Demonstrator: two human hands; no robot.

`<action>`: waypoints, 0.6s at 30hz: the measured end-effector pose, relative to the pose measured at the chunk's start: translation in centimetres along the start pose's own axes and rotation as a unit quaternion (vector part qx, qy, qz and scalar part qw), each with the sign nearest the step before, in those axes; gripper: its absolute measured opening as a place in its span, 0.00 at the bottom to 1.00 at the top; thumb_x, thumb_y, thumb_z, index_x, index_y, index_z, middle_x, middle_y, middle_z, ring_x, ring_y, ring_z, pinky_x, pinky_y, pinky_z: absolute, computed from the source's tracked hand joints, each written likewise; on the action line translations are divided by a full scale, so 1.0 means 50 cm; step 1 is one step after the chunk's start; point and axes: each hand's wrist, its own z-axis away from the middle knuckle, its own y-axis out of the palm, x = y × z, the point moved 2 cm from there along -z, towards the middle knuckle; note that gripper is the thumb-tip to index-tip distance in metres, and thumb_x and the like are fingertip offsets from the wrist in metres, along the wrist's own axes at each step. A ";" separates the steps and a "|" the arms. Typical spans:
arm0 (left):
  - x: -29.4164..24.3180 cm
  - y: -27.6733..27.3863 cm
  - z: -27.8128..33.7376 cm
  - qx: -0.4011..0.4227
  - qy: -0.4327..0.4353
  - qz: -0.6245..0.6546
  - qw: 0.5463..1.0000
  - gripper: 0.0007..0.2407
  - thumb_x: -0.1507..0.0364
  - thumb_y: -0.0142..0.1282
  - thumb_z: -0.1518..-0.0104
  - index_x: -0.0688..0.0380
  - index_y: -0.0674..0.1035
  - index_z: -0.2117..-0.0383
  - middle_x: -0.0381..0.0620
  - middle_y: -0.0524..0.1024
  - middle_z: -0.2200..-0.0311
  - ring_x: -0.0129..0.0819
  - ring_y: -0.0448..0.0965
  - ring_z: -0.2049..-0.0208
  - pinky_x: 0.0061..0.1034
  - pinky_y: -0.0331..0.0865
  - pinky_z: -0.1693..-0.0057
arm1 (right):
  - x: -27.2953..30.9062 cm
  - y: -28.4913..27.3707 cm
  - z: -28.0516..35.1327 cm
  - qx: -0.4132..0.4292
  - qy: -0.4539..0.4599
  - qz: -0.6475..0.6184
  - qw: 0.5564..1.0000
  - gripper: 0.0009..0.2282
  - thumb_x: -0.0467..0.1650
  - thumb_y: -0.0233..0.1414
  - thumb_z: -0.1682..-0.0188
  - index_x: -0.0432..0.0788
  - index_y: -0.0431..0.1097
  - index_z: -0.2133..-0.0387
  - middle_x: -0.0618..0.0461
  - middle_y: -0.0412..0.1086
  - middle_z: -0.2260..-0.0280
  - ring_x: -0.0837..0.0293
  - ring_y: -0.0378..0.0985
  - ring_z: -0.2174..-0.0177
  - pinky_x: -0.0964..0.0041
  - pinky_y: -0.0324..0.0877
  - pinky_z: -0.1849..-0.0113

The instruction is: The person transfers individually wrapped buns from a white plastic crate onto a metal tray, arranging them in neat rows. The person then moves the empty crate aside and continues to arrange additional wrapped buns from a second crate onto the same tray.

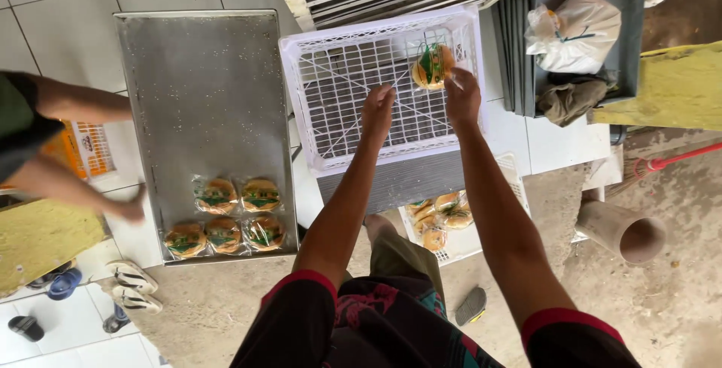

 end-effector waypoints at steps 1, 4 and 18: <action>0.014 0.016 -0.013 -0.001 -0.004 -0.004 1.000 0.20 0.58 0.54 0.36 0.58 0.76 0.44 0.61 0.75 0.46 0.56 0.75 0.44 0.49 0.71 0.40 | -0.010 0.008 -0.015 0.002 0.005 -0.002 1.000 0.12 0.32 0.56 0.46 0.43 0.73 0.51 0.40 0.72 0.53 0.38 0.75 0.49 0.46 0.72 0.49; 0.042 0.062 -0.056 0.021 -0.028 -0.021 0.999 0.24 0.56 0.56 0.38 0.56 0.73 0.40 0.59 0.73 0.43 0.54 0.73 0.41 0.48 0.69 0.38 | -0.045 0.039 -0.064 0.023 -0.006 0.078 0.997 0.15 0.31 0.57 0.49 0.44 0.72 0.49 0.40 0.67 0.47 0.34 0.70 0.46 0.44 0.69 0.46; 0.021 0.107 -0.116 0.042 -0.115 -0.135 0.983 0.34 0.62 0.50 0.42 0.66 0.52 0.31 0.64 0.68 0.43 0.56 0.73 0.43 0.44 0.73 0.45 | -0.117 0.090 -0.070 0.069 0.066 0.090 0.991 0.27 0.33 0.53 0.47 0.42 0.47 0.39 0.39 0.72 0.54 0.47 0.82 0.60 0.56 0.79 0.64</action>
